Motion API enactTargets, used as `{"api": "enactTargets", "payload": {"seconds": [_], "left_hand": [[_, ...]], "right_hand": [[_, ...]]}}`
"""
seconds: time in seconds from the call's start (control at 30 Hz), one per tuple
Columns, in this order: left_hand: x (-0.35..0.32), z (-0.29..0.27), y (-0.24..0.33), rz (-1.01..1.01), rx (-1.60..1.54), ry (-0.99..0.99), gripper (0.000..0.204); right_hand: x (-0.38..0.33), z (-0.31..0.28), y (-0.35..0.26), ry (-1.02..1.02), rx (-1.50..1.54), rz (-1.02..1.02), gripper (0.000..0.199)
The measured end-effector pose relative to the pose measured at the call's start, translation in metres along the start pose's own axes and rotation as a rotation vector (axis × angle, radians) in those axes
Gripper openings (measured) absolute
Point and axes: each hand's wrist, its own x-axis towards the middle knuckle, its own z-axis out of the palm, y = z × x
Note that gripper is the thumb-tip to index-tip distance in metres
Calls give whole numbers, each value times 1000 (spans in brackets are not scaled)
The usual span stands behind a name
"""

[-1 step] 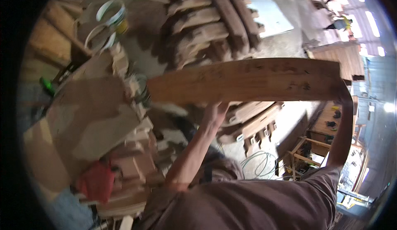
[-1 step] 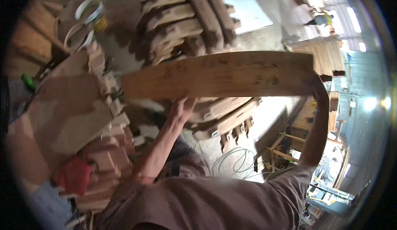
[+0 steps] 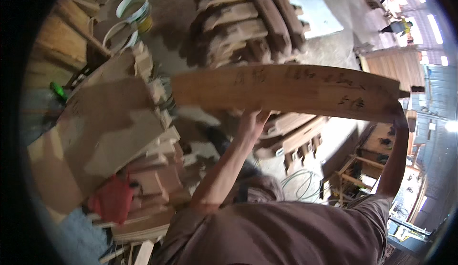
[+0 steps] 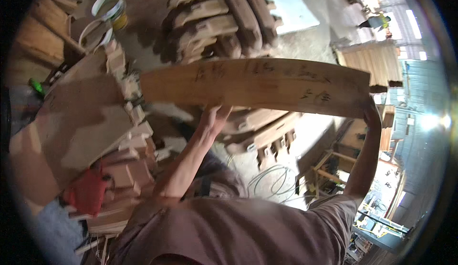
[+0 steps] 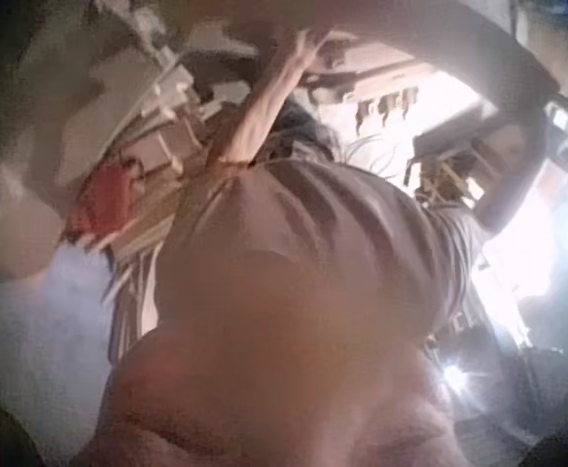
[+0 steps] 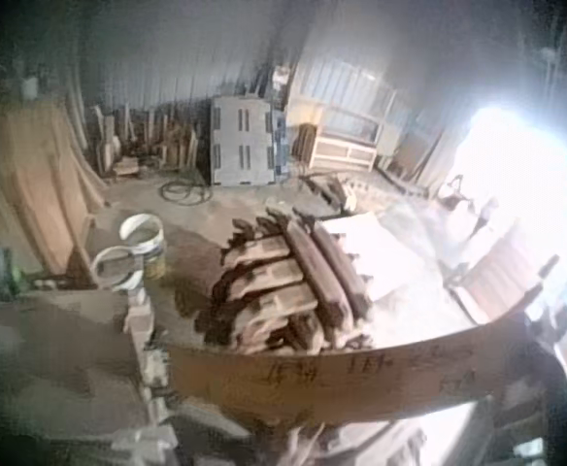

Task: The person assembles wooden furniture components by fitting pieces together, hammering blocks into place with a mallet, clearing dust with an air nozzle, and handling a long wooden board.

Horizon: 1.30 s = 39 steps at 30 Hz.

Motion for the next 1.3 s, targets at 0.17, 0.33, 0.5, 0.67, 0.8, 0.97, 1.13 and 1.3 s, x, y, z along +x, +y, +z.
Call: {"api": "enactTargets", "payload": {"seconds": [0.17,0.33,0.5,0.67,0.8,0.97,1.13,1.3], "left_hand": [[-55,50,-4,26,408,178,51],[-93,38,-21,34,708,283,30],[-116,24,-55,-12,832,242,31],[-129,12,-118,-89,916,218,40],[-133,30,-174,-236,590,-13,31],[-113,56,-224,-264,617,-233,49],[-100,58,-229,-352,982,-280,52],[-128,96,-264,-312,803,-465,55]], "right_hand": [[-158,61,149,152,315,248,30],[-249,126,261,59,790,379,11],[-280,157,297,288,804,505,26],[-320,124,369,476,1080,646,54],[-357,96,428,908,1183,243,51],[-391,75,360,587,1216,275,52],[-415,88,402,270,1038,399,42],[-422,110,435,374,1114,407,42]]}}
